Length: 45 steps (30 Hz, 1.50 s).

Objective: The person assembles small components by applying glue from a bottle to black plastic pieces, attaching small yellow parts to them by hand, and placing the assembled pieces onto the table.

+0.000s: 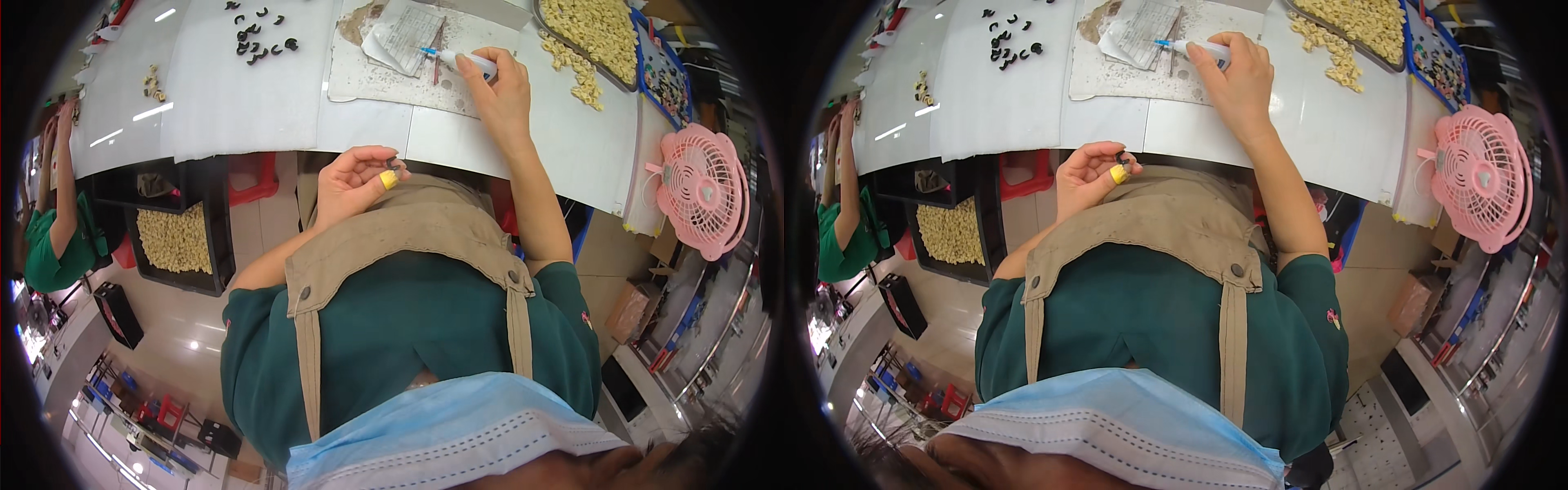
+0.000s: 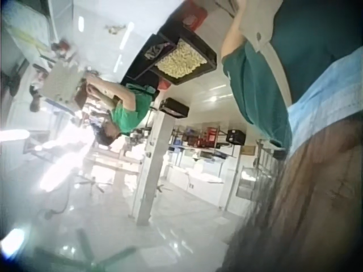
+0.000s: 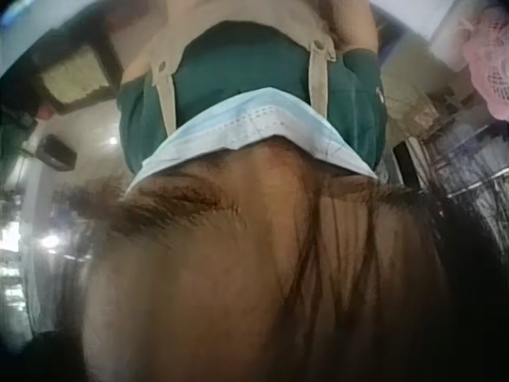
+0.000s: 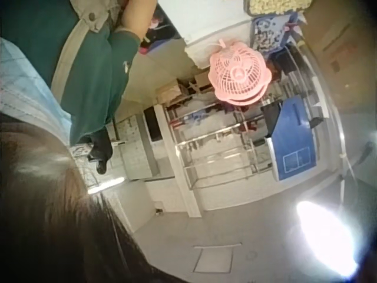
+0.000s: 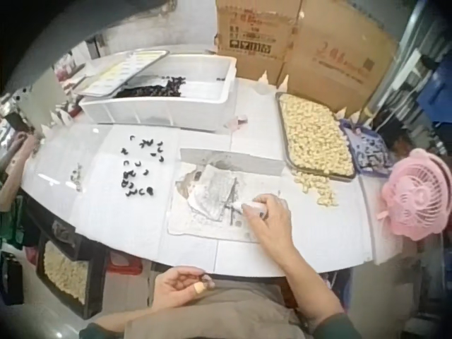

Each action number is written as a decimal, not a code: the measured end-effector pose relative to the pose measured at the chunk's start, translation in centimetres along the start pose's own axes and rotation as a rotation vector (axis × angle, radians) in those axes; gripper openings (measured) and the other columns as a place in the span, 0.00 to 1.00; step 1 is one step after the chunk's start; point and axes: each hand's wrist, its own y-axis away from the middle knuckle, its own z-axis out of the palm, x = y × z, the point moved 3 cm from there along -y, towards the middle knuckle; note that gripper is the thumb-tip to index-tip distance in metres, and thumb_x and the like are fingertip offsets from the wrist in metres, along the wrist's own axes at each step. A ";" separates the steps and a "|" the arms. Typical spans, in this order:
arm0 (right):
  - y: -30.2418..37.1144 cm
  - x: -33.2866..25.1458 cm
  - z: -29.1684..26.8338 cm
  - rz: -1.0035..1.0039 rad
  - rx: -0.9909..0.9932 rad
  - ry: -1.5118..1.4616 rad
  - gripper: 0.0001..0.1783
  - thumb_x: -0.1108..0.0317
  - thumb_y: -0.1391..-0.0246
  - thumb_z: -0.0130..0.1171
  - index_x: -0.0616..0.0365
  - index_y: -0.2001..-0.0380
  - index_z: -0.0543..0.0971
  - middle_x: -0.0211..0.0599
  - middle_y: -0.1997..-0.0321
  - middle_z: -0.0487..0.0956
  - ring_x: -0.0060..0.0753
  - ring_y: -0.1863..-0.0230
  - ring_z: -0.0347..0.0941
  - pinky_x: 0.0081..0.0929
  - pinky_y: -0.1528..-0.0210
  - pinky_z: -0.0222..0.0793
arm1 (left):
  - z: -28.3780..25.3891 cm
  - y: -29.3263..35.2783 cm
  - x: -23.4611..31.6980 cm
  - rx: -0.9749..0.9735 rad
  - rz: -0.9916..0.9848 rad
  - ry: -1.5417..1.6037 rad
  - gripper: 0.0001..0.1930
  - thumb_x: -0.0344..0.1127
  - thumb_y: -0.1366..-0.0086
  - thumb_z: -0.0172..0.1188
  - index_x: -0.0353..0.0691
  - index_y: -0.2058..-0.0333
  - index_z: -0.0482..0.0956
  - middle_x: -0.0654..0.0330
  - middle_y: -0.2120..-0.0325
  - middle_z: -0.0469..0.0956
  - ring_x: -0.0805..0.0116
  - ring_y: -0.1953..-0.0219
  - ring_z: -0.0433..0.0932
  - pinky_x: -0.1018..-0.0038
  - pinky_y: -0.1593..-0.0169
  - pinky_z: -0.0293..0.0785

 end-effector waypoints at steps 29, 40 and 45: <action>6.5 -6.5 -2.2 -0.521 -0.340 -0.473 0.24 0.80 0.67 0.63 0.55 0.60 0.76 0.33 0.71 0.76 0.36 0.69 0.72 0.27 0.68 0.69 | 1.0 -0.6 -0.1 -0.048 -0.358 0.217 0.15 0.29 0.43 0.58 0.34 0.56 0.73 0.58 0.61 0.76 0.72 0.58 0.75 0.78 0.57 0.74; 7.1 -6.8 -2.5 -0.432 -0.468 -0.521 0.21 0.79 0.69 0.64 0.53 0.64 0.78 0.30 0.68 0.76 0.36 0.62 0.71 0.27 0.63 0.69 | 1.3 -0.5 0.0 -0.208 -0.347 0.134 0.13 0.30 0.43 0.60 0.34 0.59 0.75 0.60 0.63 0.76 0.76 0.60 0.74 0.80 0.56 0.71; 6.7 -7.4 -2.9 -0.415 -0.546 -0.660 0.15 0.76 0.68 0.66 0.56 0.71 0.77 0.29 0.63 0.77 0.39 0.57 0.68 0.31 0.56 0.66 | 1.7 -0.7 1.7 -0.306 -0.368 -0.037 0.14 0.32 0.46 0.63 0.35 0.60 0.76 0.62 0.65 0.77 0.78 0.61 0.73 0.82 0.56 0.69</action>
